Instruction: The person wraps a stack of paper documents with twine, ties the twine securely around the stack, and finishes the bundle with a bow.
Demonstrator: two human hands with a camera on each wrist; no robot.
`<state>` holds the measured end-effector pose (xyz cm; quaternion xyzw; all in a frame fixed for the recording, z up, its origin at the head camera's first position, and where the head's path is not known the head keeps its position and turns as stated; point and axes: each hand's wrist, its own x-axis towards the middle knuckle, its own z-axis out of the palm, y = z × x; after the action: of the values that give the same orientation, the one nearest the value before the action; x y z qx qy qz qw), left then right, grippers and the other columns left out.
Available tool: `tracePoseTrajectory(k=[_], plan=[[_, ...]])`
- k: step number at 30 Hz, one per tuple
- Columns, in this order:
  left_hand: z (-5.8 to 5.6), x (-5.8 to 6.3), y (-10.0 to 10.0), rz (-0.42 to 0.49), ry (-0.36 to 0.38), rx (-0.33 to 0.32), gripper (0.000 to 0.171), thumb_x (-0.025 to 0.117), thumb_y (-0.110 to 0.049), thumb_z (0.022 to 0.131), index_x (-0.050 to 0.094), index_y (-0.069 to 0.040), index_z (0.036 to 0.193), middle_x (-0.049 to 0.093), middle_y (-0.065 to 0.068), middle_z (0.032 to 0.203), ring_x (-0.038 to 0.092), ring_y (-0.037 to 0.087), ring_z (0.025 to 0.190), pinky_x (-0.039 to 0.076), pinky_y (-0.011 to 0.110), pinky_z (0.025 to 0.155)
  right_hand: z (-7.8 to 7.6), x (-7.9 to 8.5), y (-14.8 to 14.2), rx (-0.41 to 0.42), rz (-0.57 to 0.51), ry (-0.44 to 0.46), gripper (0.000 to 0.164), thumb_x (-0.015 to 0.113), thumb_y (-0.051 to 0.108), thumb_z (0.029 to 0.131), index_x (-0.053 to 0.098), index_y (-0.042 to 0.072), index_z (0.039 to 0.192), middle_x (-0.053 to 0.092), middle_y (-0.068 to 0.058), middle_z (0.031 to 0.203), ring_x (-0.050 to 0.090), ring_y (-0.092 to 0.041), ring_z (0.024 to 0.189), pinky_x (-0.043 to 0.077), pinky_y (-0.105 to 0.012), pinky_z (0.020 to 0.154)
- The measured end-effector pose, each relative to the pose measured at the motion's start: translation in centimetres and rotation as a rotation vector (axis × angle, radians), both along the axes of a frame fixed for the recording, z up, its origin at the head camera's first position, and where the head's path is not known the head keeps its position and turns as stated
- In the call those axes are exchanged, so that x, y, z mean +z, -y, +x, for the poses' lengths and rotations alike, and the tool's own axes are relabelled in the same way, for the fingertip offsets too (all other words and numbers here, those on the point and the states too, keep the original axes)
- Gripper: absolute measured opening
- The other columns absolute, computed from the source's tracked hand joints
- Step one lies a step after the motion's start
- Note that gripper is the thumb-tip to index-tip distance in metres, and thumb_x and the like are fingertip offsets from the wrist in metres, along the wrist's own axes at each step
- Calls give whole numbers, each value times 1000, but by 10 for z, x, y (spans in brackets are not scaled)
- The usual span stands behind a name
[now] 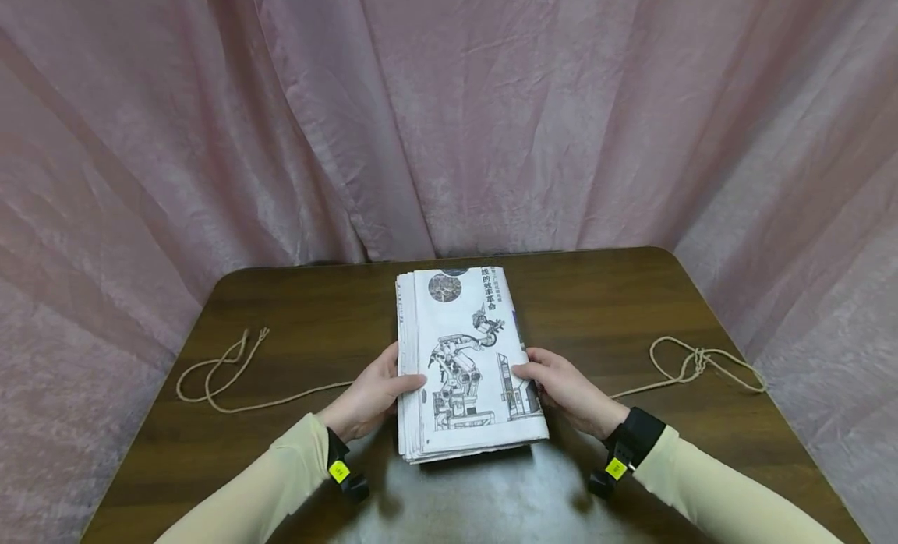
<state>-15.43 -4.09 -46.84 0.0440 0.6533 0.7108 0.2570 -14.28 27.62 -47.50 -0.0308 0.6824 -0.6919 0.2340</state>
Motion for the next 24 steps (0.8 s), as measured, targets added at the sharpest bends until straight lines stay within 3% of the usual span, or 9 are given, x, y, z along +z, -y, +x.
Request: tracePoseTrajectory(k=[5, 9, 13, 17, 21, 24], plan=[[18, -7, 12, -91, -9, -54, 70, 57, -3, 103, 15, -7, 159, 56, 23, 141, 65, 30, 115, 55, 42, 91, 14, -7, 8, 75, 89, -85, 61, 69, 15, 97, 38, -12, 143, 67, -15, 109, 64, -19, 87, 52, -30, 70], [24, -12, 18, -211, -54, -65, 75, 59, -5, 103, 10, -3, 160, 55, 24, 139, 67, 30, 110, 56, 42, 88, 20, -16, 17, 122, 83, -142, 81, 72, 9, 95, 19, -13, 152, 64, -20, 109, 67, -24, 89, 56, -32, 71], [20, -14, 22, -334, -133, -43, 77, 63, -7, 100, 13, 0, 159, 63, 21, 127, 70, 27, 100, 58, 40, 82, 19, -23, 22, 137, 103, -201, 94, 72, 9, 95, 4, -11, 157, 63, -23, 109, 70, -29, 93, 59, -35, 76], [15, -14, 24, -395, -172, -59, 75, 65, -9, 100, 19, -1, 159, 69, 18, 116, 71, 25, 91, 59, 39, 74, 13, -27, 26, 152, 169, -257, 96, 72, 9, 96, 1, -8, 158, 66, -21, 107, 71, -28, 89, 59, -34, 75], [12, -14, 26, -429, -180, -107, 73, 64, -11, 102, 20, -7, 160, 72, 14, 110, 73, 25, 86, 59, 41, 65, 10, -27, 28, 181, 238, -296, 96, 72, 9, 96, 1, -3, 160, 70, -14, 96, 70, -25, 72, 58, -35, 62], [12, -14, 27, -496, -196, -119, 75, 66, -14, 102, 20, -11, 161, 73, 10, 99, 71, 23, 78, 57, 40, 59, 9, -27, 29, 198, 362, -364, 96, 74, 17, 96, 6, 1, 162, 69, -5, 87, 66, -18, 65, 53, -32, 55]])
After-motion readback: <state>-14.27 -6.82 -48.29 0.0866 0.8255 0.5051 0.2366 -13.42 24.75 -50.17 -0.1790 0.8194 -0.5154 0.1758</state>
